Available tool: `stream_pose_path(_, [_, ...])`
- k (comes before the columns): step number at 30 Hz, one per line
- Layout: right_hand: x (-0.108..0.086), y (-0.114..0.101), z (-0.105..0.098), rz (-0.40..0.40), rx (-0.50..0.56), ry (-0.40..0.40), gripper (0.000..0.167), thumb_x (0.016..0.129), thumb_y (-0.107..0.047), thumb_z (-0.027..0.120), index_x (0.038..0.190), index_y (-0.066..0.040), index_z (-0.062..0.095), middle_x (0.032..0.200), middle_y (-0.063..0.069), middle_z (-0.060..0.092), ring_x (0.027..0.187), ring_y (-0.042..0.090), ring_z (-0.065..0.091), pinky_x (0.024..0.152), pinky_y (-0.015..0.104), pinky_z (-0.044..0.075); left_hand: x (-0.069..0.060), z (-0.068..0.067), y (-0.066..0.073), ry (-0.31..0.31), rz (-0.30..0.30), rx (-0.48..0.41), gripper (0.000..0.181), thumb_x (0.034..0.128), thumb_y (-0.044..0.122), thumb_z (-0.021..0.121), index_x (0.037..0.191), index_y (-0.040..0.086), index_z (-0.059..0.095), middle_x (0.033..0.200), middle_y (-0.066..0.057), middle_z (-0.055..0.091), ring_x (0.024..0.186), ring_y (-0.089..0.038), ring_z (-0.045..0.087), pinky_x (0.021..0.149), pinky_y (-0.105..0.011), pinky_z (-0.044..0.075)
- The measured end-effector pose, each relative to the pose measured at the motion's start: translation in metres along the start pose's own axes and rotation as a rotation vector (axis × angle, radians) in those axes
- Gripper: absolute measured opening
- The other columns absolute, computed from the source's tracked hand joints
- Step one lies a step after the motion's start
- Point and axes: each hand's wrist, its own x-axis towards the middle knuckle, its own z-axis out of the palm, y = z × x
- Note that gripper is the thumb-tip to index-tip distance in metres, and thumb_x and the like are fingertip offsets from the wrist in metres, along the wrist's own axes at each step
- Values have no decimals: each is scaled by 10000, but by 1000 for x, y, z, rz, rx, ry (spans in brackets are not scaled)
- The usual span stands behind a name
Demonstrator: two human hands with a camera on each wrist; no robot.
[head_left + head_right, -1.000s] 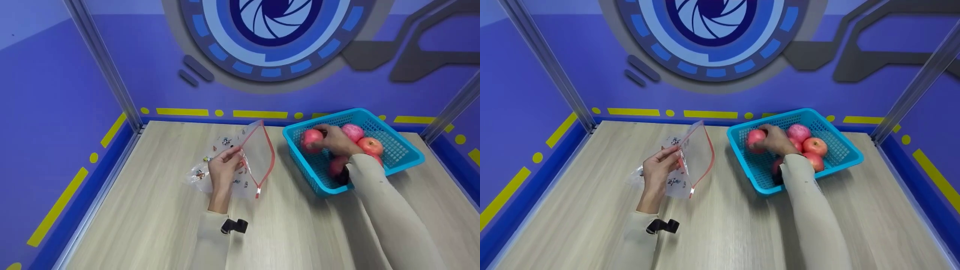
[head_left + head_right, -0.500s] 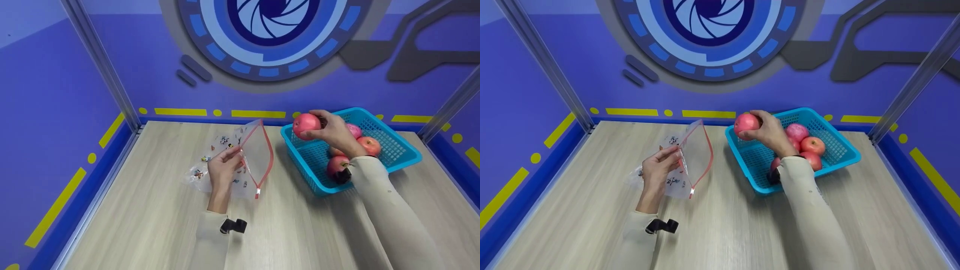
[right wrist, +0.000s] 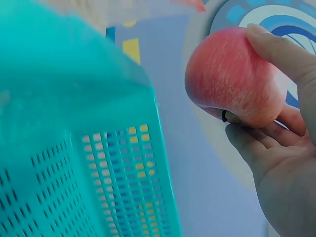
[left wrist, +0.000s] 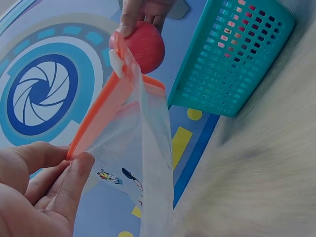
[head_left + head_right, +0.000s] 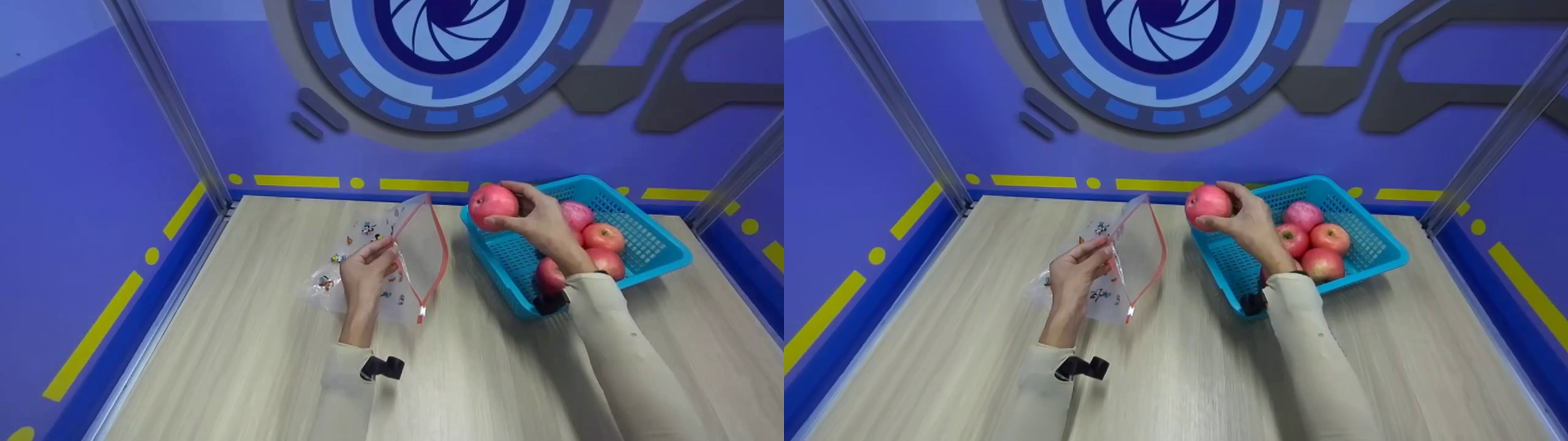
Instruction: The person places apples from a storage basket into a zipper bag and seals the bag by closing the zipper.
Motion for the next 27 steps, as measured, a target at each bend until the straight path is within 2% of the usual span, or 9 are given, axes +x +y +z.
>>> stream_pose_path(8, [-13, 0, 21, -11, 68, 73, 884, 861, -422, 900, 1575, -99, 490, 1487, 108, 604, 1314, 279, 600, 1010, 386, 562, 1, -1, 0, -3, 2, -14, 238, 928, -6, 789, 1166, 2, 797, 1095, -139, 781, 923, -238, 764, 787, -314, 628])
stream_pose_path(15, [-28, -3, 46, -58, 177, 125, 836, 870, -372, 905, 1559, -99, 518, 1447, 85, 636, 1275, 259, 629, 952, 283, 572, 1, -1, 1, 9, -3, -25, 235, 923, 5, 802, 1158, 4, 797, 1080, -131, 783, 896, -219, 765, 782, -309, 627])
stream_pose_path(27, [-44, -9, 100, -131, 307, 180, 792, 883, -244, 907, 1555, -84, 520, 1455, 69, 624, 1271, 249, 632, 970, 303, 569, 1, 0, 2, 17, -11, -35, 233, 927, 30, 817, 1157, -3, 798, 1063, -138, 788, 915, -261, 776, 773, -311, 629])
